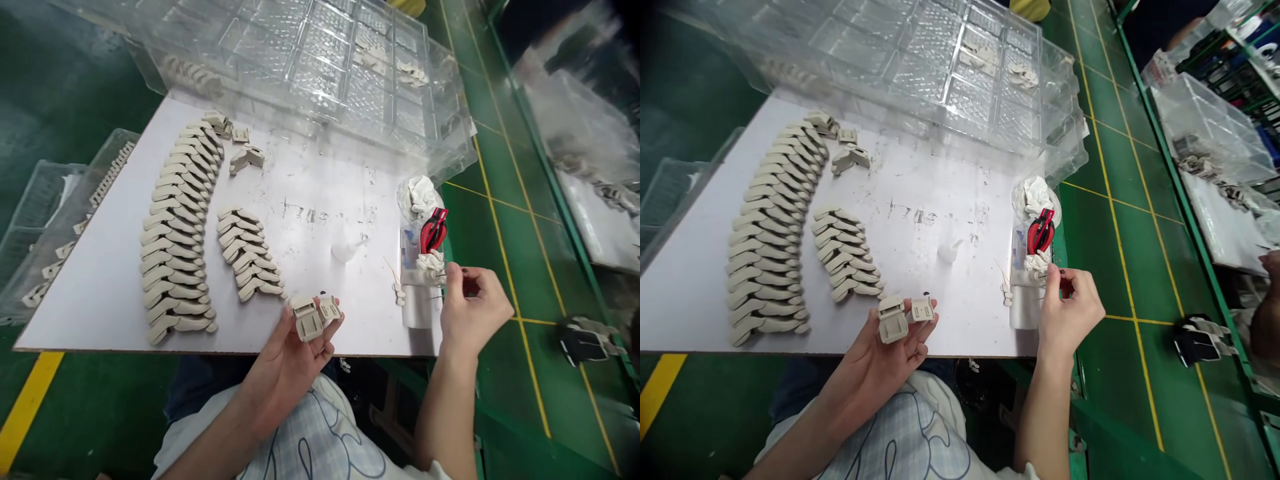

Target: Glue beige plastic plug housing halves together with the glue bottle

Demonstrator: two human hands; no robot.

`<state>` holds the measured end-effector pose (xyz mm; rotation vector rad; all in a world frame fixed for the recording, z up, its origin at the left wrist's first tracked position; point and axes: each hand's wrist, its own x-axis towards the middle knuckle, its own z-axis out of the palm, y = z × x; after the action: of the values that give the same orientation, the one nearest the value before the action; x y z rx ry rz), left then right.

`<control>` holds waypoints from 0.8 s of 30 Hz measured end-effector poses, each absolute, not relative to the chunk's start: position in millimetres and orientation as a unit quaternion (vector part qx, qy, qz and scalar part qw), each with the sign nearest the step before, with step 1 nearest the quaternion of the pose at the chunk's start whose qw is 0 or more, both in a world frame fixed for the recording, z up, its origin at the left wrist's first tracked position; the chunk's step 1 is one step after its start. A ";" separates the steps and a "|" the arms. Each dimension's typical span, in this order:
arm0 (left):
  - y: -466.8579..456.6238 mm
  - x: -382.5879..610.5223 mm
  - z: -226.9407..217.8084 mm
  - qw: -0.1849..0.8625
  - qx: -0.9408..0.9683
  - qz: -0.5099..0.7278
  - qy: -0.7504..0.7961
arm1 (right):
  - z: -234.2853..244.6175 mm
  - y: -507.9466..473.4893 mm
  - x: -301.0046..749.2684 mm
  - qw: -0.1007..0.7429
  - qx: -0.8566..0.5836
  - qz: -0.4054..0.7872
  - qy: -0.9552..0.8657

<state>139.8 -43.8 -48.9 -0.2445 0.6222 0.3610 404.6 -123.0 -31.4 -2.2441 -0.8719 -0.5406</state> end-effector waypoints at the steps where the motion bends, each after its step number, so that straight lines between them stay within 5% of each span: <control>1: -44.1 140.1 -48.8 0.926 -0.123 0.177 0.309 | -28.6 -124.4 403.3 0.363 -0.845 -0.233 -0.317; 5: -45.1 141.7 -48.9 0.923 -0.137 0.176 0.315 | -14.7 -119.8 378.2 0.615 -0.699 -0.303 -0.203; 8: -45.6 142.5 -49.4 0.924 -0.148 0.180 0.302 | -13.7 -101.5 336.1 0.739 -0.642 -0.056 -0.198; 12: -46.1 142.8 -50.6 0.923 -0.152 0.191 0.299 | -25.6 -77.0 285.2 0.753 -0.591 0.152 -0.245; 24: -45.9 141.8 -51.7 0.931 -0.144 0.184 0.281 | -35.8 -74.9 277.2 0.726 -0.612 0.179 -0.257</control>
<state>141.8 -45.9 -51.7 -0.2951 0.5755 0.3771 277.2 -74.9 -35.8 -1.3485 -0.5677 0.3948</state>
